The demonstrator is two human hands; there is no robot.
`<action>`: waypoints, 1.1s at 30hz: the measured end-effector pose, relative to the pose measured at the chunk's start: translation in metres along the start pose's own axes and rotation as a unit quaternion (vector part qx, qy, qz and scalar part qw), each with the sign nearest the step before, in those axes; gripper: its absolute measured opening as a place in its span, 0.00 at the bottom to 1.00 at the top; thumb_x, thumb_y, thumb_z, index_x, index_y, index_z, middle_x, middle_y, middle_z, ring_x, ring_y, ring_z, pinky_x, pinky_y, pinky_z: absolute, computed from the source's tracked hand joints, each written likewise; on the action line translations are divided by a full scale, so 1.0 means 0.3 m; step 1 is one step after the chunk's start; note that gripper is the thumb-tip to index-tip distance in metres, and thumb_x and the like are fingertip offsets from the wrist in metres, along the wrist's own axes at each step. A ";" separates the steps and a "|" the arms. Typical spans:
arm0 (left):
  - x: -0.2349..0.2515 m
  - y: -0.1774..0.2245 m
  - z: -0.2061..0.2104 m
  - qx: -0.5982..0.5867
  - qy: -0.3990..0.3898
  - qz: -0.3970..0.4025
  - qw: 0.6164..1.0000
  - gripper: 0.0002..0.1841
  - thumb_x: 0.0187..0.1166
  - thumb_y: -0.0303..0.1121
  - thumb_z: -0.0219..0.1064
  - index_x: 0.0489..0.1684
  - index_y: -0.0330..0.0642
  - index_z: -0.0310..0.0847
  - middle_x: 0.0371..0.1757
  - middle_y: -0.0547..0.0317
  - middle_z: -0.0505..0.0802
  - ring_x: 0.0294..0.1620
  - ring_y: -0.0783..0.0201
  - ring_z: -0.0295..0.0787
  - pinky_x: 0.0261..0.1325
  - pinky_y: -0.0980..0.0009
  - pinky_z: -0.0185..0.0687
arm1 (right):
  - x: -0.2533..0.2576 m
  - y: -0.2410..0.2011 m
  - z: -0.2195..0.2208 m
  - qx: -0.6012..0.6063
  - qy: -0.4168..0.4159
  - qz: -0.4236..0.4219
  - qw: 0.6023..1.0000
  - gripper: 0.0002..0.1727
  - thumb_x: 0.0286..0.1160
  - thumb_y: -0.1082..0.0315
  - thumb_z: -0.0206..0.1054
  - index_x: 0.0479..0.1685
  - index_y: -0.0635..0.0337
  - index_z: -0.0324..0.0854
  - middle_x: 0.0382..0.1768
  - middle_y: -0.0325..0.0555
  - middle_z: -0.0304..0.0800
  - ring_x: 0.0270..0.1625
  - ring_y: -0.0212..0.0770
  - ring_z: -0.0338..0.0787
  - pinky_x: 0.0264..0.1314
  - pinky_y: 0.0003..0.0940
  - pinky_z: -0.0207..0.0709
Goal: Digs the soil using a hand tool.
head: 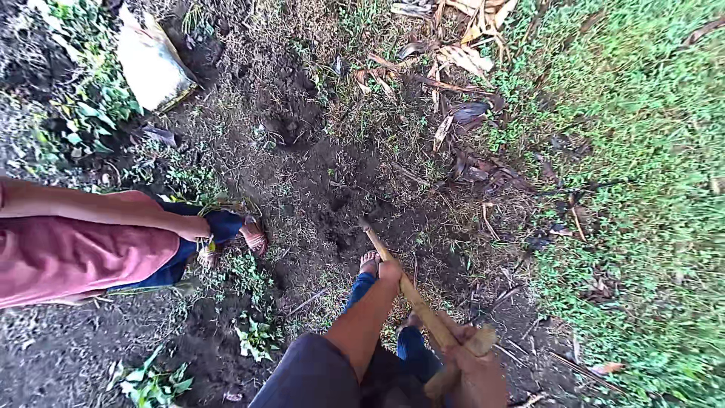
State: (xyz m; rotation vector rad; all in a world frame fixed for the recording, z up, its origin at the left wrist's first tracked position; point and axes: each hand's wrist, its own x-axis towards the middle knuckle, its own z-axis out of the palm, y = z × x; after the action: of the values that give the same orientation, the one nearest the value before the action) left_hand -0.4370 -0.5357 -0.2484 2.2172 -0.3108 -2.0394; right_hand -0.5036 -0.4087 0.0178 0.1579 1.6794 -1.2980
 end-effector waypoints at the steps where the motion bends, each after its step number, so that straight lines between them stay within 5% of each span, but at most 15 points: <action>1: -0.011 0.000 0.006 0.024 0.013 0.005 1.000 0.19 0.81 0.36 0.66 0.64 0.33 0.78 0.41 0.43 0.90 0.34 0.52 0.89 0.37 0.53 0.89 | 0.001 0.004 -0.004 0.002 -0.001 -0.003 1.000 0.17 0.56 0.91 0.59 0.45 0.69 0.73 0.67 0.60 0.88 0.54 0.50 0.94 0.49 0.44 0.90; 5: -0.131 -0.073 0.052 0.052 0.030 -0.008 0.998 0.21 0.82 0.40 0.68 0.64 0.31 0.79 0.54 0.34 0.88 0.52 0.42 0.88 0.53 0.42 0.85 | -0.037 0.018 -0.134 0.023 -0.045 -0.026 0.998 0.17 0.60 0.92 0.58 0.46 0.67 0.73 0.68 0.61 0.88 0.60 0.56 0.94 0.55 0.51 0.91; 12: -0.155 -0.217 0.122 -0.002 0.031 0.068 0.997 0.13 0.78 0.33 0.68 0.52 0.33 0.81 0.34 0.46 0.89 0.29 0.54 0.88 0.34 0.55 0.87 | -0.052 0.115 -0.369 0.055 -0.055 -0.042 0.996 0.16 0.56 0.92 0.58 0.43 0.69 0.71 0.69 0.65 0.86 0.62 0.61 0.92 0.54 0.52 0.90; 15: -0.174 -0.306 0.154 0.037 0.037 0.085 0.995 0.16 0.80 0.36 0.66 0.58 0.33 0.78 0.39 0.44 0.89 0.32 0.52 0.89 0.36 0.53 0.89 | -0.072 0.188 -0.516 0.093 -0.060 -0.040 0.993 0.15 0.57 0.91 0.57 0.43 0.69 0.71 0.69 0.65 0.86 0.64 0.62 0.91 0.57 0.55 0.89; 18: -0.224 -0.413 0.193 0.083 0.055 0.073 0.992 0.22 0.84 0.42 0.66 0.65 0.32 0.78 0.53 0.36 0.89 0.49 0.45 0.90 0.52 0.46 0.87 | -0.114 0.197 -0.621 0.095 -0.062 -0.027 0.993 0.15 0.56 0.92 0.57 0.41 0.67 0.71 0.67 0.63 0.88 0.62 0.59 0.92 0.55 0.52 0.90; 23: -0.262 -0.663 0.281 0.047 0.052 0.021 0.997 0.21 0.83 0.40 0.66 0.64 0.32 0.77 0.50 0.37 0.88 0.45 0.47 0.88 0.46 0.46 0.87 | -0.164 0.188 -0.785 0.094 -0.051 -0.003 0.994 0.17 0.56 0.93 0.56 0.43 0.68 0.71 0.67 0.62 0.88 0.58 0.60 0.94 0.52 0.55 0.91; 29: -0.210 -0.771 0.272 0.078 0.035 -0.024 0.996 0.28 0.81 0.40 0.69 0.76 0.33 0.71 0.60 0.33 0.87 0.55 0.42 0.87 0.55 0.42 0.85 | -0.142 0.217 -0.793 0.085 -0.015 0.044 0.995 0.15 0.65 0.88 0.58 0.50 0.69 0.73 0.63 0.61 0.90 0.55 0.57 0.95 0.51 0.52 0.91; 33: -0.160 -0.720 0.231 0.073 0.022 -0.063 0.995 0.26 0.82 0.40 0.67 0.74 0.35 0.72 0.57 0.35 0.88 0.50 0.44 0.88 0.50 0.44 0.85 | -0.105 0.229 -0.684 0.084 -0.016 0.051 0.995 0.17 0.64 0.87 0.61 0.54 0.72 0.75 0.66 0.62 0.89 0.60 0.59 0.93 0.56 0.54 0.91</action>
State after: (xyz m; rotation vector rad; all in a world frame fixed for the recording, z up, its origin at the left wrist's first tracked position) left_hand -0.4937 -0.3108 -0.2555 2.4218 -0.3339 -2.0877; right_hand -0.5688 -0.2022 -0.0132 0.3163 1.5163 -1.3570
